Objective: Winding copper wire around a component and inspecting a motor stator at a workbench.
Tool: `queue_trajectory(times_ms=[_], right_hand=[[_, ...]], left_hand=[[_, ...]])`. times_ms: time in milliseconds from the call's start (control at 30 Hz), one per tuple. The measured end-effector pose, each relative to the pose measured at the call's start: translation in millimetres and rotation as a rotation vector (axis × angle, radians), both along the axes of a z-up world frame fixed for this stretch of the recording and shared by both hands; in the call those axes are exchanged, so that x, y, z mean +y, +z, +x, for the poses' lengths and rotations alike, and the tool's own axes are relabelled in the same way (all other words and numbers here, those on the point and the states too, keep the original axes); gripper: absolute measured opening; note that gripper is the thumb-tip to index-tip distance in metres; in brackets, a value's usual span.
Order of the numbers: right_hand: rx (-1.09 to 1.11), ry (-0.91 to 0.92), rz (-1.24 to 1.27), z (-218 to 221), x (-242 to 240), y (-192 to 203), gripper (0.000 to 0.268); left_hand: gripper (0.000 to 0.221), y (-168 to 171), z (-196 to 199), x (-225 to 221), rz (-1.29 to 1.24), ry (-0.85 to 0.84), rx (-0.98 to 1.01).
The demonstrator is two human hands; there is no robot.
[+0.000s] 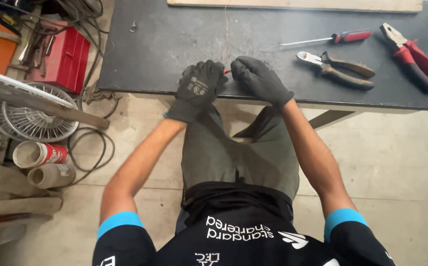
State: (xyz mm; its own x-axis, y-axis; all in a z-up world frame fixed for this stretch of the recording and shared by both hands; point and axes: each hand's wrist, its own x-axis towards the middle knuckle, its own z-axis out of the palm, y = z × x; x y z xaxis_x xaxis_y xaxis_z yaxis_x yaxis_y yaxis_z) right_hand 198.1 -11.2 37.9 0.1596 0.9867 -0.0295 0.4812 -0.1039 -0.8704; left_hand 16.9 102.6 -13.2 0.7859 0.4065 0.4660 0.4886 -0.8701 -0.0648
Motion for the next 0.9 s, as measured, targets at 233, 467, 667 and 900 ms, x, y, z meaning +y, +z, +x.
queue_trajectory(times_ms=[233, 467, 667, 900], right_hand=[[-0.249, 0.034, 0.118, -13.6, -9.8, 13.8, 0.030], [-0.311, 0.071, 0.147, -11.7, -7.3, 17.4, 0.030], [-0.095, -0.023, 0.049, -1.1, 8.9, 2.7, 0.042], [-0.285, -0.002, 0.147, -7.2, 4.2, 5.1, 0.028]], left_hand=[[0.047, 57.2, -3.0, 23.3, -0.453, -0.051, 0.292], [0.040, 48.7, 12.1, 47.6, -0.467, -0.066, 0.397], [0.023, 38.8, 19.1, 28.0, -0.124, 0.077, 0.307], [0.031, 18.6, 31.3, 58.2, -0.404, 0.121, 0.368]])
